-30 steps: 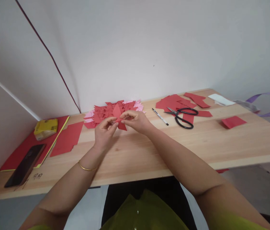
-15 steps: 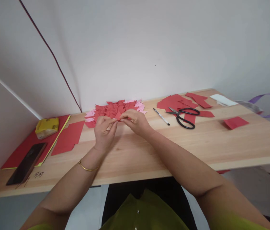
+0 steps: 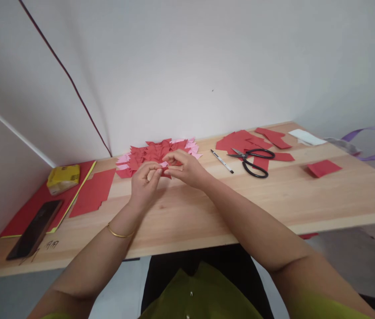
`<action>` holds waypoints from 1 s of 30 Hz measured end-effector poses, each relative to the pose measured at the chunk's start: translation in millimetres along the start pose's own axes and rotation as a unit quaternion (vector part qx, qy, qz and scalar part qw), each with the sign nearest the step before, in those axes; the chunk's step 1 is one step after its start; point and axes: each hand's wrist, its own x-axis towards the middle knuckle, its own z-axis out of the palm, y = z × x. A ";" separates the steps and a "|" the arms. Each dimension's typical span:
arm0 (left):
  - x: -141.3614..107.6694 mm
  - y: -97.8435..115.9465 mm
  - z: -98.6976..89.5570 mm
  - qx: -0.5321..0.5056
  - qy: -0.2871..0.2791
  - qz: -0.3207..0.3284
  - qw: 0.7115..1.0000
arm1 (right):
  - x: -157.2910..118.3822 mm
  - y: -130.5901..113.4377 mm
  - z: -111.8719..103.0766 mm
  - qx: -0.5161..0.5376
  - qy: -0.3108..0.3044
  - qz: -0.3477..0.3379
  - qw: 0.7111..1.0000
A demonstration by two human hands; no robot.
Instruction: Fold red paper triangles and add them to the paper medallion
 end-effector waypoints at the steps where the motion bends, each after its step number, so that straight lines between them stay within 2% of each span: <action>1: -0.6 -0.1 0.4 -0.010 -0.003 -0.015 1.000 | -0.2 -0.6 0.3 0.013 -0.004 0.017 1.000; 5: -3.2 -1.4 2.5 -0.060 -0.023 -0.082 0.995 | -0.7 -5.5 -0.5 0.023 -0.023 0.074 0.997; 9: -3.5 -4.0 4.8 -0.127 -0.052 -0.142 0.980 | -0.4 -9.1 -3.1 0.002 -0.025 0.083 0.996; 14: -1.3 -5.5 7.2 -0.211 -0.070 -0.188 0.957 | -1.3 -5.7 -1.6 0.025 -0.046 0.090 0.995; 22: 0.2 -1.5 7.7 -0.194 -0.092 -0.195 0.957 | -2.5 -4.3 0.6 0.005 -0.058 0.105 0.993; 30: 0.1 -2.7 10.0 -0.258 -0.104 -0.232 0.932 | -3.4 -5.0 2.8 0.015 -0.037 0.103 0.994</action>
